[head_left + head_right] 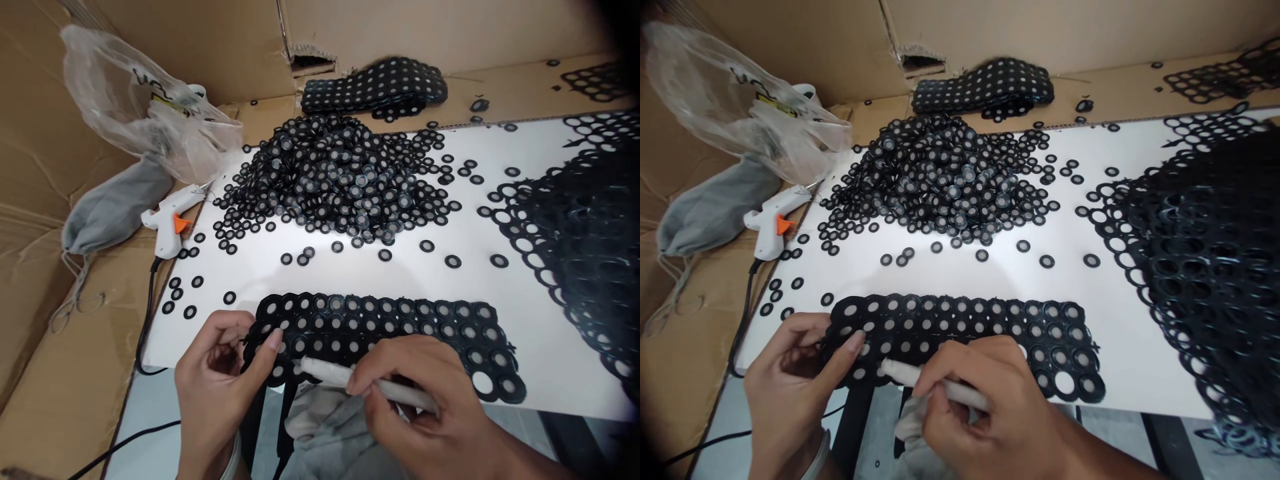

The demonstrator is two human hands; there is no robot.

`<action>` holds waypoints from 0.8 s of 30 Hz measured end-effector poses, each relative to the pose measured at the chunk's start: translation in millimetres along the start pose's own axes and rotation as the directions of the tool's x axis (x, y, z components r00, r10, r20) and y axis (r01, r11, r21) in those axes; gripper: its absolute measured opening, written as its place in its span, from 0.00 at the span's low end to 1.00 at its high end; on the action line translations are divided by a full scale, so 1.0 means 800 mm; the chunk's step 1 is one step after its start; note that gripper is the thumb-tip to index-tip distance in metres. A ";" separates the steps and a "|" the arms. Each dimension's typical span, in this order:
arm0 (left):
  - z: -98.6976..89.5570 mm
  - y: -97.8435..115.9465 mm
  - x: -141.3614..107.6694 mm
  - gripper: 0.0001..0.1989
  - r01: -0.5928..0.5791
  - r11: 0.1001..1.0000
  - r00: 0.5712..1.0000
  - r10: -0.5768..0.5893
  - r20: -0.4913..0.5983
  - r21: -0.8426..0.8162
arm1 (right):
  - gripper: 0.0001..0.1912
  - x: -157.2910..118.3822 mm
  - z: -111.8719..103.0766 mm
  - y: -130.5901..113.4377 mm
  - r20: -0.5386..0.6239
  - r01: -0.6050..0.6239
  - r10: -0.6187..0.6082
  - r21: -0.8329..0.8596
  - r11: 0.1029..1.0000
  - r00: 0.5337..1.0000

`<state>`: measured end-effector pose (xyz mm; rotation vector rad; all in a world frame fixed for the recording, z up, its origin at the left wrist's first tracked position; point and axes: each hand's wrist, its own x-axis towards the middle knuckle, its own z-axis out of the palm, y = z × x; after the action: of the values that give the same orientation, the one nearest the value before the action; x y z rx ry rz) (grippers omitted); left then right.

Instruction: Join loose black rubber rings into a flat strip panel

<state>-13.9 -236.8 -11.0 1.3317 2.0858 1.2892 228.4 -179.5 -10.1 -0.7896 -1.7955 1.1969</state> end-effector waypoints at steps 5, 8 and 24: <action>0.001 0.001 0.001 0.13 -0.005 1.000 1.000 0.005 -0.007 -0.001 | 0.14 0.002 0.001 0.001 -0.028 0.003 -0.003 0.019 1.000 1.000; 0.001 0.002 0.002 0.13 -0.008 1.000 1.000 0.008 -0.006 -0.003 | 0.15 0.001 0.001 0.002 -0.010 -0.012 0.012 0.009 1.000 1.000; 0.001 -0.002 0.000 0.12 0.048 0.999 0.999 -0.048 -0.021 -0.011 | 0.15 0.000 -0.004 0.000 -0.110 -0.012 0.019 0.067 0.998 0.994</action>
<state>-14.5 -237.0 -12.8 1.2606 2.1097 1.2980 231.3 -178.2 -9.6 -0.8170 -1.6542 1.1929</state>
